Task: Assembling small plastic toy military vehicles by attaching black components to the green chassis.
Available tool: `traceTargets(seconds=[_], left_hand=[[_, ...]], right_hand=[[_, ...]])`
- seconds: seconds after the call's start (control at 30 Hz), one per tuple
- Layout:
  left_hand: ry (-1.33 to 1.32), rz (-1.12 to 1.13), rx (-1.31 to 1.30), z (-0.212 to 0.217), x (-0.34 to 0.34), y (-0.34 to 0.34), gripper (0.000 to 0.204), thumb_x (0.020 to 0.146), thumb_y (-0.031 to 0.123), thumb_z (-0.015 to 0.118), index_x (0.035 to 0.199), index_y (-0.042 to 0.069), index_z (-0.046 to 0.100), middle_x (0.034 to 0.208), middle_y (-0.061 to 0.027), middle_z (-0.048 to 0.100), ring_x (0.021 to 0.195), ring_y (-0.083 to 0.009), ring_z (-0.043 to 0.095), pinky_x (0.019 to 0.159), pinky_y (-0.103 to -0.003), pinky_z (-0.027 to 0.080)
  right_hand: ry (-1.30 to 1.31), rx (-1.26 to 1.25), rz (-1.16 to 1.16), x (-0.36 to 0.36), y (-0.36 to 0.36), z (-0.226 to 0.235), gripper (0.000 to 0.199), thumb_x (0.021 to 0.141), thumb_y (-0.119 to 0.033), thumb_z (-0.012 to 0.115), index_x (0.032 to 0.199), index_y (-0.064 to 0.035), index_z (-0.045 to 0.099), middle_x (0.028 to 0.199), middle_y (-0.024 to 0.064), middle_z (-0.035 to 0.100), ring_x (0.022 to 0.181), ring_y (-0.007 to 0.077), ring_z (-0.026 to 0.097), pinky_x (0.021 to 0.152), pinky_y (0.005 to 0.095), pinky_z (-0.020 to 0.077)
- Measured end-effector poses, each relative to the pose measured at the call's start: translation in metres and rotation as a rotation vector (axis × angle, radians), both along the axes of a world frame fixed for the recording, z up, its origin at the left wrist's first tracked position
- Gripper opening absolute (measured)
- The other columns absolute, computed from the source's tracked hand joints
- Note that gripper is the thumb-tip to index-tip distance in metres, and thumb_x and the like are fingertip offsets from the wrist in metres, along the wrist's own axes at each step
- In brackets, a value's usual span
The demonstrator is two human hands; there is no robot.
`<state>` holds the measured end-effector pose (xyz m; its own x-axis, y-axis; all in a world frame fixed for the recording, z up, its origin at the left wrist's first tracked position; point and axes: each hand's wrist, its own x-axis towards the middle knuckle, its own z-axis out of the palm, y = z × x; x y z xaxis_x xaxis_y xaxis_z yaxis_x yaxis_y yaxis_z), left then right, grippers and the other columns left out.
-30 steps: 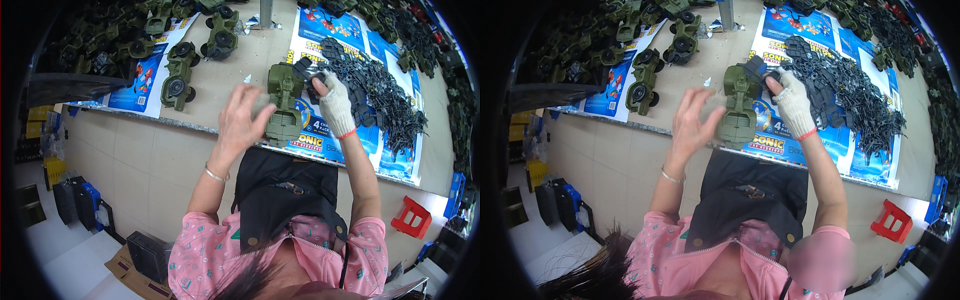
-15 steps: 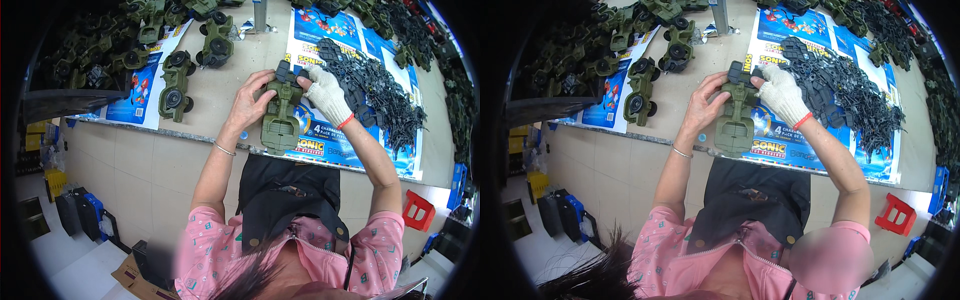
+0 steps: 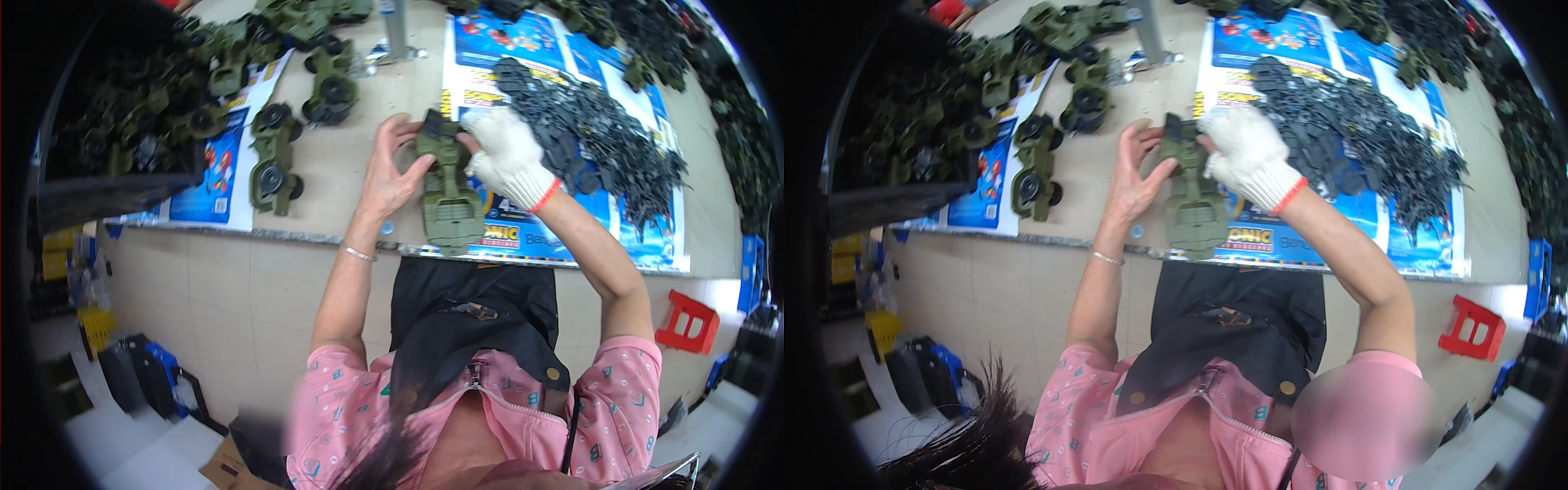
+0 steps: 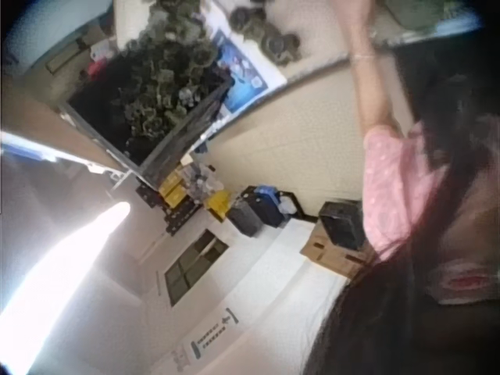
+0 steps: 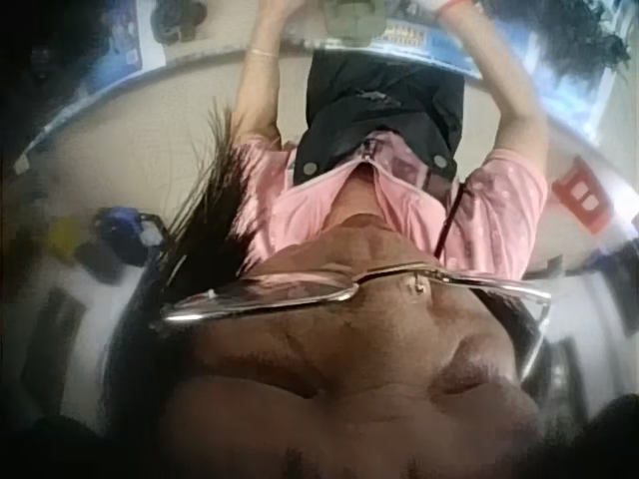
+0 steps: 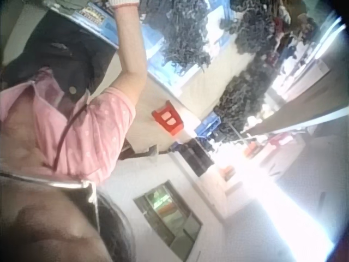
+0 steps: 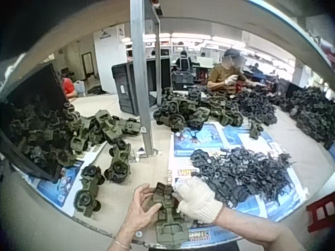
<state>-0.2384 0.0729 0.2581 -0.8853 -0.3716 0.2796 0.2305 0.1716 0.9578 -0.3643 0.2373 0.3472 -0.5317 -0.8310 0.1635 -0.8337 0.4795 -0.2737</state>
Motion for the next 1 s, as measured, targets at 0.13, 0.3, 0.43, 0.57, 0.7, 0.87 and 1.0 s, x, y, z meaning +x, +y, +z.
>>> traceTargets(seconds=[0.13, 0.3, 0.43, 0.57, 0.7, 0.87, 1.0], left_hand=[[-0.019, 0.057, -0.654, 0.01, 0.007, -0.019, 0.083, 0.083, 0.003, 0.077, 0.156, 0.006, 0.037, 0.143, -0.0193, 0.053, 0.127, -0.036, 0.054, 0.114, -0.046, 0.041], [-0.112, 0.0, -1.113, 0.053, 0.002, -0.022, 0.078, 0.084, 0.019, 0.078, 0.153, 0.005, 0.044, 0.151, -0.0194, 0.048, 0.14, -0.0422, 0.044, 0.117, -0.049, 0.038], [-0.268, -0.118, -0.996, 0.045, 0.013, -0.027, 0.073, 0.088, 0.033, 0.075, 0.148, 0.003, 0.048, 0.159, -0.0159, 0.044, 0.142, -0.0399, 0.046, 0.117, -0.047, 0.04], [-0.153, -0.033, -0.727, 0.029, 0.005, -0.001, 0.067, 0.086, 0.025, 0.078, 0.142, 0.001, 0.05, 0.156, -0.0204, 0.046, 0.138, -0.04, 0.05, 0.114, -0.046, 0.044], [-0.154, 0.058, -0.521, 0.031, 0.015, 0.018, 0.066, 0.082, 0.014, 0.08, 0.14, 0.001, 0.05, 0.151, -0.0224, 0.049, 0.137, -0.0402, 0.051, 0.113, -0.046, 0.045], [-0.07, 0.18, -0.643, 0.021, 0.025, 0.037, 0.065, 0.078, 0.013, 0.083, 0.133, 0.0, 0.052, 0.144, -0.0227, 0.053, 0.13, -0.0418, 0.055, 0.109, -0.047, 0.047], [-0.016, 0.263, -0.693, 0.011, 0.024, 0.044, 0.065, 0.078, 0.016, 0.084, 0.132, -0.001, 0.052, 0.14, -0.0226, 0.055, 0.127, -0.0433, 0.056, 0.106, -0.048, 0.048]], right_hand=[[-0.229, -0.16, -0.012, -0.011, -0.004, -0.014, 0.028, 0.093, -0.028, 0.065, 0.107, -0.0045, 0.07, 0.101, 0.0223, 0.069, 0.098, 0.0436, 0.066, 0.084, 0.0511, 0.0529], [-0.411, -0.157, -0.083, -0.008, 0.012, -0.018, 0.032, 0.096, -0.033, 0.064, 0.11, -0.0045, 0.068, 0.101, 0.0203, 0.069, 0.096, 0.041, 0.068, 0.084, 0.0499, 0.0533], [-0.083, -0.143, -0.183, -0.034, 0.08, -0.012, 0.021, 0.089, -0.024, 0.067, 0.093, -0.0042, 0.072, 0.098, 0.0208, 0.07, 0.095, 0.0387, 0.069, 0.087, 0.0493, 0.0548], [0.218, 0.057, -0.319, -0.114, 0.115, -0.01, 0.023, 0.087, -0.025, 0.072, 0.096, -0.0044, 0.074, 0.101, 0.0207, 0.073, 0.098, 0.0369, 0.071, 0.088, 0.0487, 0.0569], [0.053, 0.345, -0.33, -0.13, 0.091, 0.002, 0.022, 0.087, -0.024, 0.072, 0.101, -0.0078, 0.075, 0.104, 0.0194, 0.072, 0.103, 0.0368, 0.07, 0.092, 0.0472, 0.0553], [0.32, 0.255, -0.358, -0.144, 0.104, 0.019, 0.028, 0.082, -0.017, 0.073, 0.108, -0.0073, 0.074, 0.114, 0.0165, 0.071, 0.111, 0.036, 0.068, 0.099, 0.0439, 0.0537], [0.283, 0.155, -0.319, -0.147, 0.103, 0.031, 0.031, 0.081, 0.001, 0.063, 0.109, -0.0061, 0.07, 0.114, 0.0204, 0.069, 0.108, 0.0394, 0.067, 0.098, 0.0448, 0.0538]])
